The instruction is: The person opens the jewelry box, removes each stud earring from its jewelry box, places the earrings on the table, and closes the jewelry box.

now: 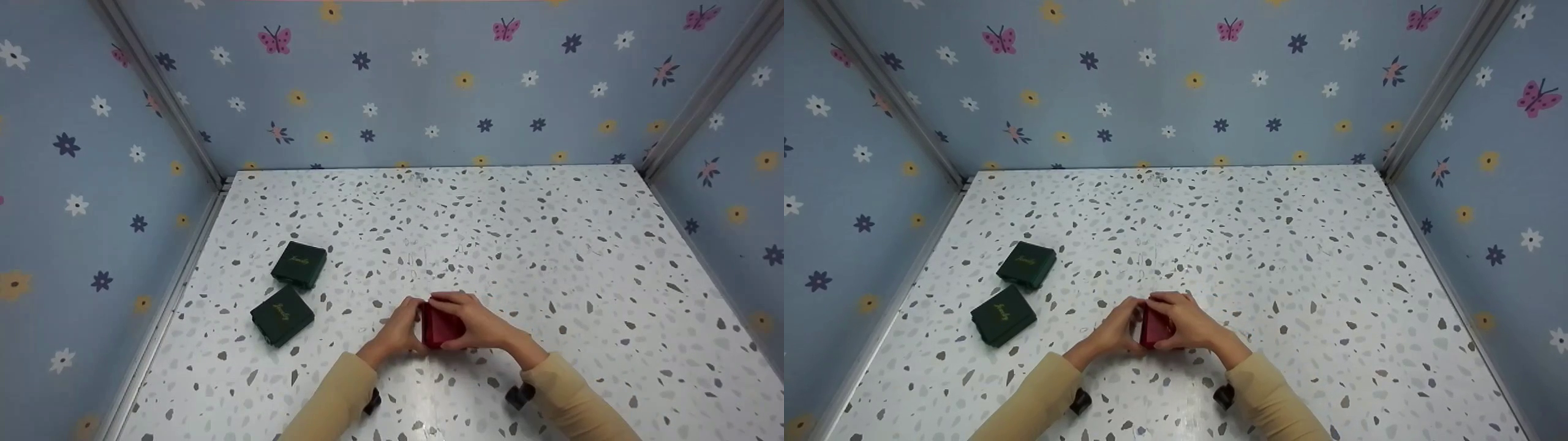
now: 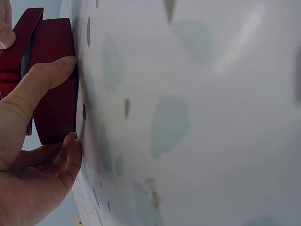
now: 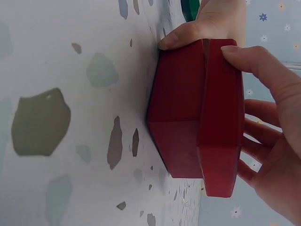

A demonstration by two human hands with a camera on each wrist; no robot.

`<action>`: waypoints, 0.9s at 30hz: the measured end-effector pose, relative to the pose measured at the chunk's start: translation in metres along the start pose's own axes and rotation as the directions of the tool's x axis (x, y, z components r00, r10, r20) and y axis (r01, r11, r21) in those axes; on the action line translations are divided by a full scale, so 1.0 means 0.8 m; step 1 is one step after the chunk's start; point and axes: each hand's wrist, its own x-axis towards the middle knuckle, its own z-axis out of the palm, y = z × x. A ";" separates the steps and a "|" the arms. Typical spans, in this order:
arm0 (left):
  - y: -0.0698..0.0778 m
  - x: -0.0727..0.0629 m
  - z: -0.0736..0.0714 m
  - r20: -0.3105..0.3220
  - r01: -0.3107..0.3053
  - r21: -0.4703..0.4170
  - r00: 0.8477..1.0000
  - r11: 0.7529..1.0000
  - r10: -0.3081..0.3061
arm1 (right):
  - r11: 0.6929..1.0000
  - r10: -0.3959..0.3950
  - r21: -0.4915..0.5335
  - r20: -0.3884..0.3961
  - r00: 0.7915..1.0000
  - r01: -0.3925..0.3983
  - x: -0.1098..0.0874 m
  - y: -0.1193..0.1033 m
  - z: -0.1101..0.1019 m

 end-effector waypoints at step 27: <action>-0.002 -0.002 0.000 -0.004 -0.024 0.006 1.000 1.000 0.024 | 1.000 0.008 -0.016 0.018 1.000 -0.007 0.014 -0.003 0.011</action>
